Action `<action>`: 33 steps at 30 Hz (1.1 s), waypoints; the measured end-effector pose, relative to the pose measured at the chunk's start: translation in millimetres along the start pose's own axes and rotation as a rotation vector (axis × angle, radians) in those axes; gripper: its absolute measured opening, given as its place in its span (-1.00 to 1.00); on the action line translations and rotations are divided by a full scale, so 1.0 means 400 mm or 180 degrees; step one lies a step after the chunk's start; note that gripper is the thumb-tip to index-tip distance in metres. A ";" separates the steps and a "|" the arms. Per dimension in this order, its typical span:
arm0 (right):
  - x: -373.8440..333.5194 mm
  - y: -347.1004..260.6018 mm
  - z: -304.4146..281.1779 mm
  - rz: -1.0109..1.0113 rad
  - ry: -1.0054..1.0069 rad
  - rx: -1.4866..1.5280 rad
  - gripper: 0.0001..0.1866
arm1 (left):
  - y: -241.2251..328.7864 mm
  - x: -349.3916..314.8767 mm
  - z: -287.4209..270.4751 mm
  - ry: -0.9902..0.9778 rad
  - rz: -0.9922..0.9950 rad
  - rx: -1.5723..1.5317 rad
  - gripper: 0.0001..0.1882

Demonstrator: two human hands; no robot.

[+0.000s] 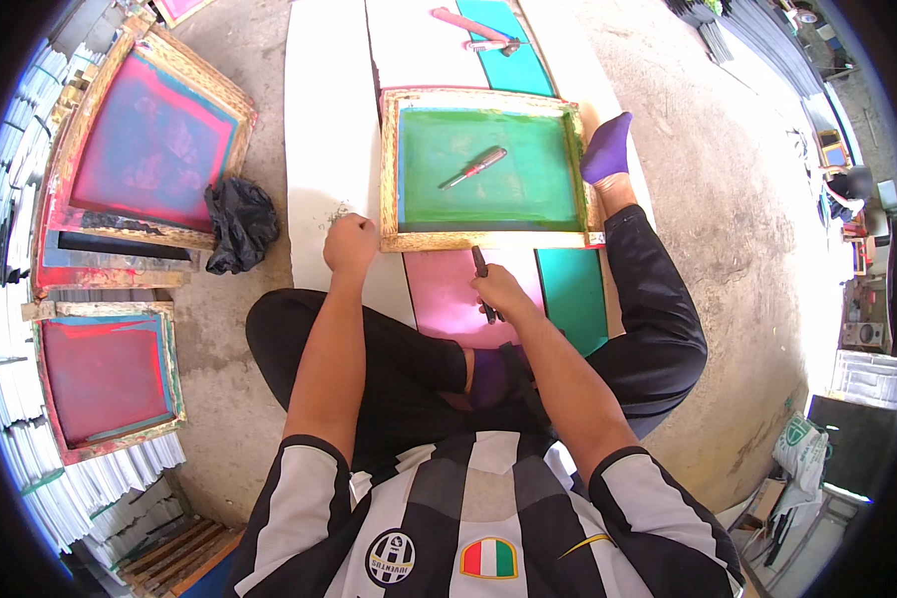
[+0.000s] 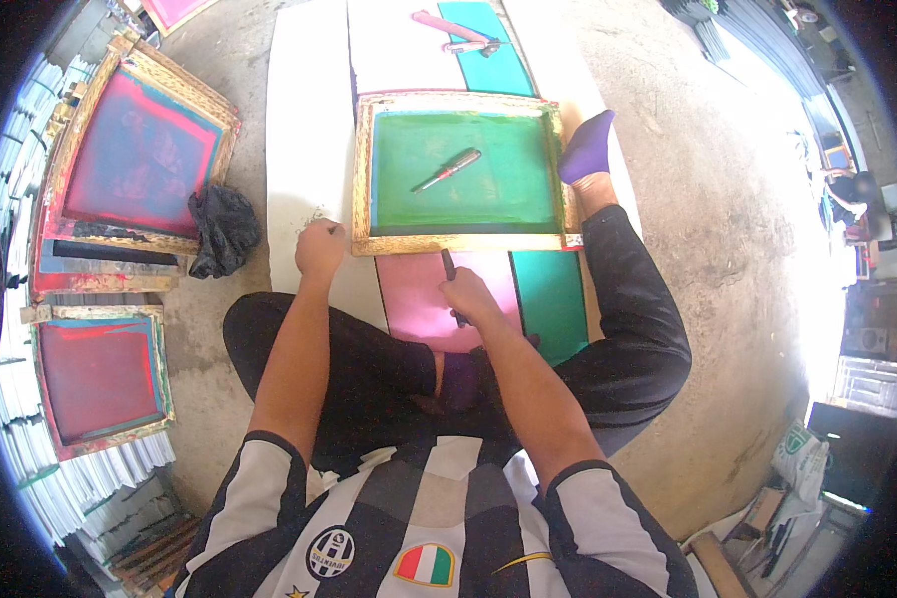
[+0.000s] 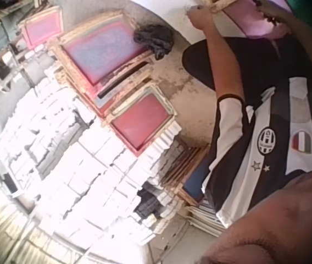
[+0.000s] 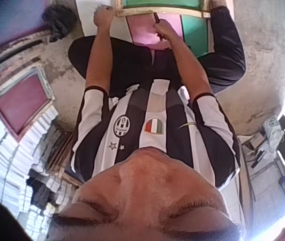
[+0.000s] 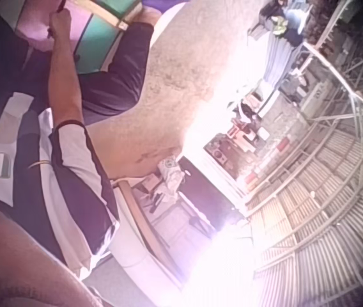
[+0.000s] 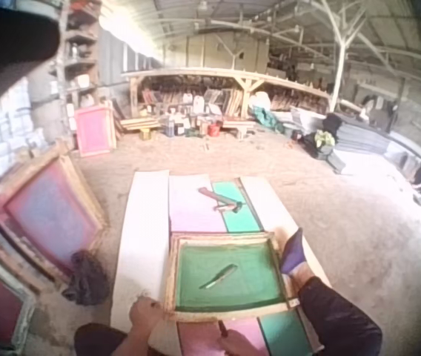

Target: The person scrapes the edges of a wooden frame with a small metal tool while sitting on the floor. They repeatedly remove debris from the frame's edge and place it on the floor.

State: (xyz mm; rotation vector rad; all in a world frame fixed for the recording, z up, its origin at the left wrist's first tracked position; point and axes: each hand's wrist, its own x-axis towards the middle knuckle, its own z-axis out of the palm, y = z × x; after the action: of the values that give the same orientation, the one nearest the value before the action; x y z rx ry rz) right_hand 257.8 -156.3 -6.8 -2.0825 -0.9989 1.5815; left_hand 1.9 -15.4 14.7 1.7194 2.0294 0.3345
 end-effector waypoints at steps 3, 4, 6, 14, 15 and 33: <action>0.008 -0.018 -0.008 0.0013 0.0079 -0.0312 -0.64 | -0.018 0.020 -0.018 -0.0062 -0.0586 -0.0149 -0.73; 0.008 -0.027 -0.010 0.0007 0.0099 -0.0393 -0.65 | -0.022 0.022 -0.019 -0.0057 -0.0690 -0.0157 -0.71; 0.005 -0.041 -0.014 0.0004 0.0104 -0.0513 -0.66 | -0.026 0.024 -0.020 -0.0071 -0.0851 -0.0140 -0.68; 0.015 -0.057 -0.024 0.0087 -0.0016 -0.0783 -0.68 | -0.035 0.035 -0.006 -0.0070 -0.1098 -0.0050 -0.65; 0.015 -0.060 -0.027 0.0097 -0.0018 -0.0832 -0.69 | -0.036 0.037 0.000 -0.0071 -0.1091 -0.0028 -0.64; -0.030 -0.130 -0.031 0.0386 0.0339 -0.1901 -0.61 | 0.008 0.013 0.030 -0.0176 -0.0643 -0.0143 -0.58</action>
State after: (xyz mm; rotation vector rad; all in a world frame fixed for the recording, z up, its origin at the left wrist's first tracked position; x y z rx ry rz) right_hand 250.9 -126.9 39.1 -2.6233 -1.4649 1.3098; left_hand 9.9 -11.0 5.0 1.4656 2.1161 0.2612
